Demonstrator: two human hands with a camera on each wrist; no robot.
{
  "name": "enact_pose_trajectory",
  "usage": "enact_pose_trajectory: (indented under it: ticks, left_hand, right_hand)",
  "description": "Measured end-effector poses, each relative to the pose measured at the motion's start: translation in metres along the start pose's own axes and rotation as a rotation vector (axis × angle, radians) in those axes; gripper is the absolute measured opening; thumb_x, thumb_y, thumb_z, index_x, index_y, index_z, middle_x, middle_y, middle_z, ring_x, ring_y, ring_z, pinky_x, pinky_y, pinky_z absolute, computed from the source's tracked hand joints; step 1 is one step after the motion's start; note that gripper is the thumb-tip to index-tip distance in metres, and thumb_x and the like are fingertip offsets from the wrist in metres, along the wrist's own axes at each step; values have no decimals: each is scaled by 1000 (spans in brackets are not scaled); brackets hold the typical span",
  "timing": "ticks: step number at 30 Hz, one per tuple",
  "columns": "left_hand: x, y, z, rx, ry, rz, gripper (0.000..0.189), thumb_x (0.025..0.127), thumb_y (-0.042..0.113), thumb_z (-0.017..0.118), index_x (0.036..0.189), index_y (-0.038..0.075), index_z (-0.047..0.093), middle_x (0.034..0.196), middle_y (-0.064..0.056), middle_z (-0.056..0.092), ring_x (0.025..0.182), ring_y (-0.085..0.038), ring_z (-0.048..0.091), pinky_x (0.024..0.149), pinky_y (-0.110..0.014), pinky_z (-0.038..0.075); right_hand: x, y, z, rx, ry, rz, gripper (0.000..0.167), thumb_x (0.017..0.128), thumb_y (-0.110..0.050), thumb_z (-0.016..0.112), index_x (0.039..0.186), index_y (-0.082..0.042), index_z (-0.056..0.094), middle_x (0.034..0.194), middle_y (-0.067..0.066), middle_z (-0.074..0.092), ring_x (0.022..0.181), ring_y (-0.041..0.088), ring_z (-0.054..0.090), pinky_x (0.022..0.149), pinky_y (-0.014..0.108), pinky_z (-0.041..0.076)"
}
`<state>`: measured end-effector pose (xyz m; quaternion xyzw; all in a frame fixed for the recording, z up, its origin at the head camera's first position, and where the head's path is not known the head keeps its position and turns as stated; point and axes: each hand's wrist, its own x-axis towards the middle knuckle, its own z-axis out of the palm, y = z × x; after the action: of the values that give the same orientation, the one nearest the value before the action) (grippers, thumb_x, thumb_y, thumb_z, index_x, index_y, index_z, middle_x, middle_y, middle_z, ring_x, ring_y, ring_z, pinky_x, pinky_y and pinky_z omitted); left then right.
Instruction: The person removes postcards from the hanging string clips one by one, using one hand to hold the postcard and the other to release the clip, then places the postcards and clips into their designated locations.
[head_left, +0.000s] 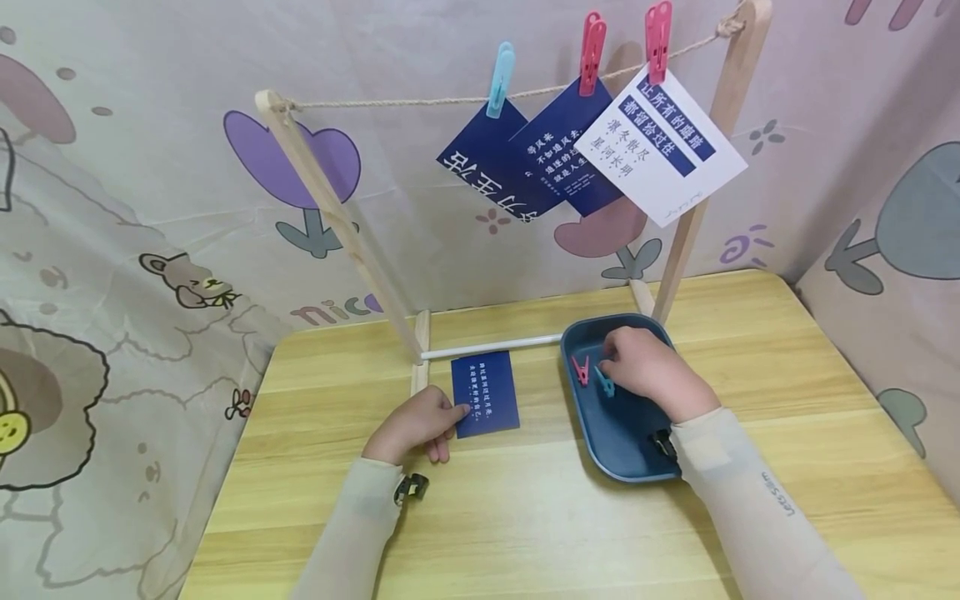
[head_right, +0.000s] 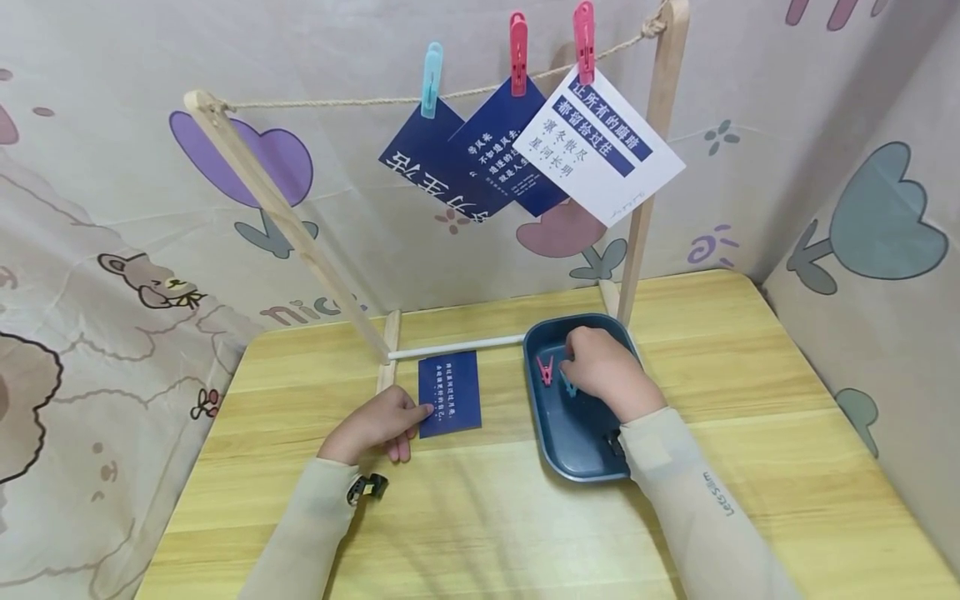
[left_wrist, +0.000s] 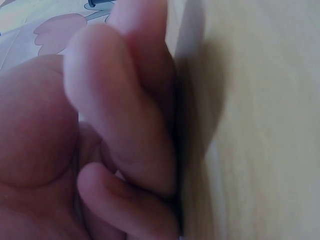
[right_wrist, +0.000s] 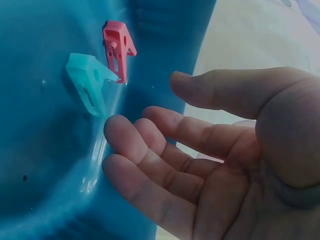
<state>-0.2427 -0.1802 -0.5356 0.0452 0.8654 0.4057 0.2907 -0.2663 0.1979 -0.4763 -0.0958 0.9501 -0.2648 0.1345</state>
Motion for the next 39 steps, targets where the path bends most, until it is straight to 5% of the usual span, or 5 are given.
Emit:
enact_pose_trajectory:
  ticks: [14,24,39]
  left_hand:
    - [2,-1,-4,-1,23,6,57,113,36,59,67,2,65,57,-16,70,39,-19,65,39,-30,54]
    - [1,2,-7,-21,30,6,56,112,36,59,69,1,66,58,-16,71,40,-19,65,39,-29,54]
    - [-3,-5,0,-31,9,11,56,112,36,60,69,1,65,57,-15,70,38,-16,63,38,-27,52]
  right_hand:
    - [2,-12,-9,-31,16,-3,37,106,-19,66,133,5,68,85,9,66,71,20,64,63,31,51]
    - [-3,-21,-19,-39,84,-1,35,107,-20,66,132,5,70,104,16,73,84,25,67,79,42,61]
    - [-13,-22,-5,-7,93,15,37,106,-23,68,132,4,70,103,14,73,85,25,66,78,42,62]
